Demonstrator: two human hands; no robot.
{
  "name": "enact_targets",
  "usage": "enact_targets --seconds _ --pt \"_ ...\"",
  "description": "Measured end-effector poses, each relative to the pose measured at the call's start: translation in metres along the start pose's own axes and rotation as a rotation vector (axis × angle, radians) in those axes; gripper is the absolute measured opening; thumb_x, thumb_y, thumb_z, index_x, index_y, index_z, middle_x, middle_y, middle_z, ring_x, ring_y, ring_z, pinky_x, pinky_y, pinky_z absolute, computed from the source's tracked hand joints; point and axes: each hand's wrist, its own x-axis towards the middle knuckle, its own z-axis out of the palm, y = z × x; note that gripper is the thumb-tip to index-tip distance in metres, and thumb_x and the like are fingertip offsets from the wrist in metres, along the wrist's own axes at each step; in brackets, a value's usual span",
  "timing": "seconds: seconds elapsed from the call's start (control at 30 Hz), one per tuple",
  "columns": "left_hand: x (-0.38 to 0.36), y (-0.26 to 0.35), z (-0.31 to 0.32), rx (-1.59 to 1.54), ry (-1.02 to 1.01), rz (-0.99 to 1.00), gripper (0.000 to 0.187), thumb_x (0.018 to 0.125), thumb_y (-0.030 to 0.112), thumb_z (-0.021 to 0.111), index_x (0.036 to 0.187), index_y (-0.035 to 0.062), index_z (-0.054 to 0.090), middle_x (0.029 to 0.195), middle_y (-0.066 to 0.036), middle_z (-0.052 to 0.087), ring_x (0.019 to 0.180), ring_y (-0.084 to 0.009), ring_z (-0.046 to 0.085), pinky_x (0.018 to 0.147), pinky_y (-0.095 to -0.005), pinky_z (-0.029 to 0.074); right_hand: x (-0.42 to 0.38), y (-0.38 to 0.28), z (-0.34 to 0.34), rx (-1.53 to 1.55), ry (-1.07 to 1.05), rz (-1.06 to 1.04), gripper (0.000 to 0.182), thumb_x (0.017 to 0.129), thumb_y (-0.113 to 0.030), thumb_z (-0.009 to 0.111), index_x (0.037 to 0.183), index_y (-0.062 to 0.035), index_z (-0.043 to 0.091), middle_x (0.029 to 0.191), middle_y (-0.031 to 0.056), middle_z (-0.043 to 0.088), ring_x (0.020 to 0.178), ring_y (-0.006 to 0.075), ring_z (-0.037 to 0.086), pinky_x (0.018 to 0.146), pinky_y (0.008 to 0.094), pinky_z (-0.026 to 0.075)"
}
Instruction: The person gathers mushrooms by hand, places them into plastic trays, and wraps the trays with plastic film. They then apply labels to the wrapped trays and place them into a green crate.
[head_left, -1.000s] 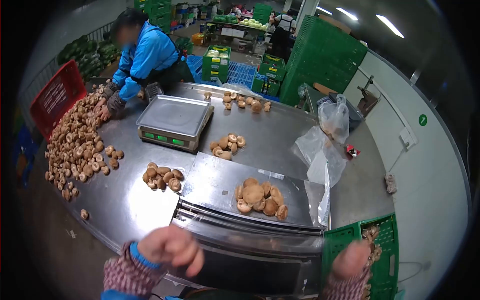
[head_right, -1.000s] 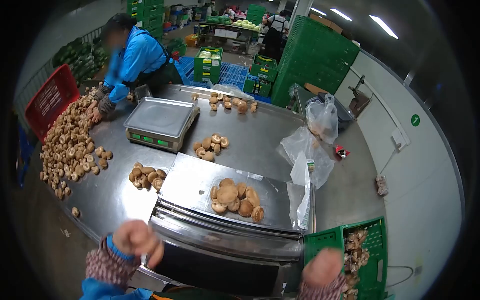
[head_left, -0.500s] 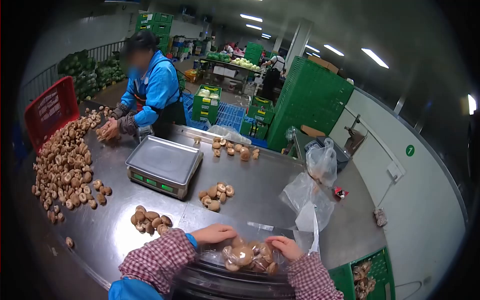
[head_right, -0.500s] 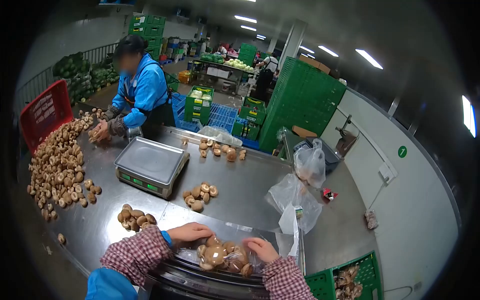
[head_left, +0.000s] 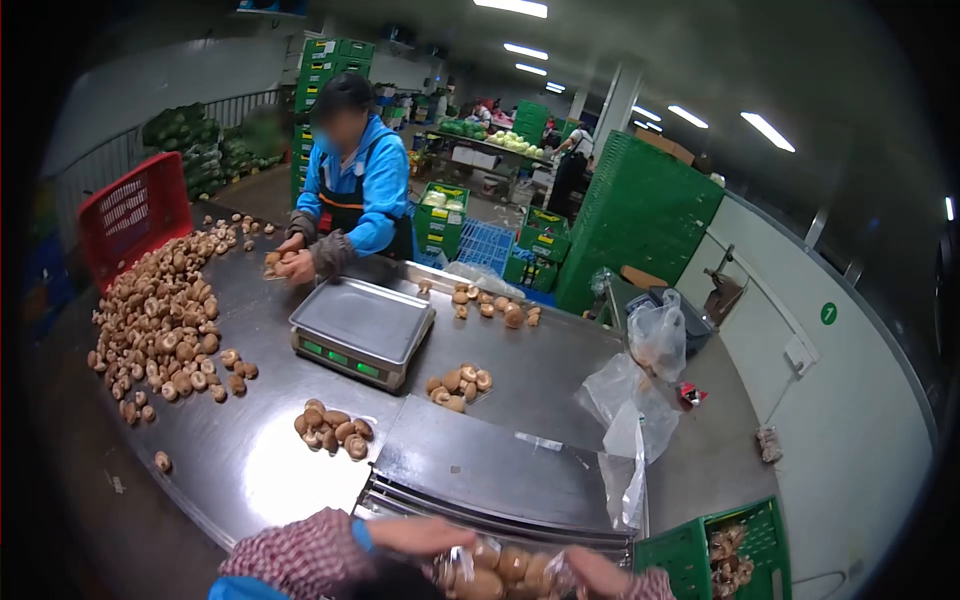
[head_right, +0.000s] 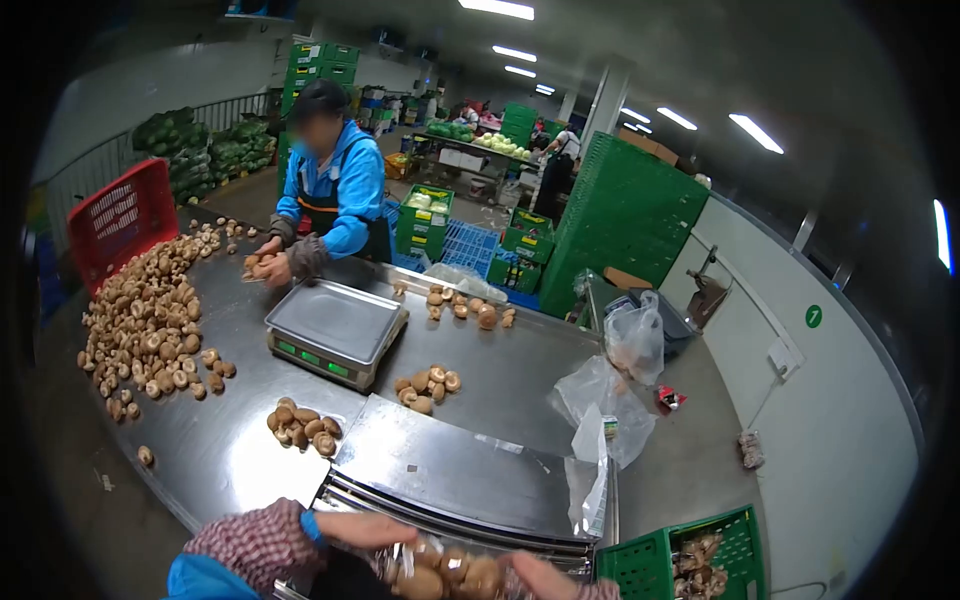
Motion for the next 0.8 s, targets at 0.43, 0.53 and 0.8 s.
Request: enact_targets --seconds 0.43,0.53,0.8 --pt "-0.05 -0.064 0.121 -0.519 1.033 -0.077 0.029 0.093 0.024 0.048 0.08 0.0002 0.057 0.065 -0.002 0.056 0.058 -0.0087 0.055 0.052 -0.0242 0.046 -0.064 0.154 0.07 0.156 0.246 0.188 0.036 0.093 -0.033 0.044 0.11 -0.0037 0.056 0.087 0.0097 0.064 0.067 0.0144 0.059 0.058 0.0253 0.05" --pt "-0.032 -0.063 0.125 -0.519 1.279 -0.04 0.027 0.094 0.024 0.048 0.075 0.0051 0.052 0.055 0.002 0.047 0.047 -0.0052 0.043 0.042 -0.0221 0.034 -0.06 0.158 0.092 0.34 0.709 -0.001 0.029 0.095 -0.027 0.039 0.086 -0.0048 0.056 0.058 0.0031 0.05 0.039 0.0101 0.043 0.032 0.0254 0.032" --pt "-0.141 -0.136 0.21 -1.529 1.204 -0.267 0.023 0.094 0.022 0.043 0.077 0.0099 0.052 0.056 0.005 0.045 0.044 -0.0049 0.04 0.037 -0.0179 0.034 -0.139 0.206 0.137 1.309 0.465 0.451 0.024 0.093 -0.022 0.044 0.073 -0.0105 0.053 0.055 -0.0018 0.042 0.041 0.0114 0.038 0.037 0.0275 0.033"
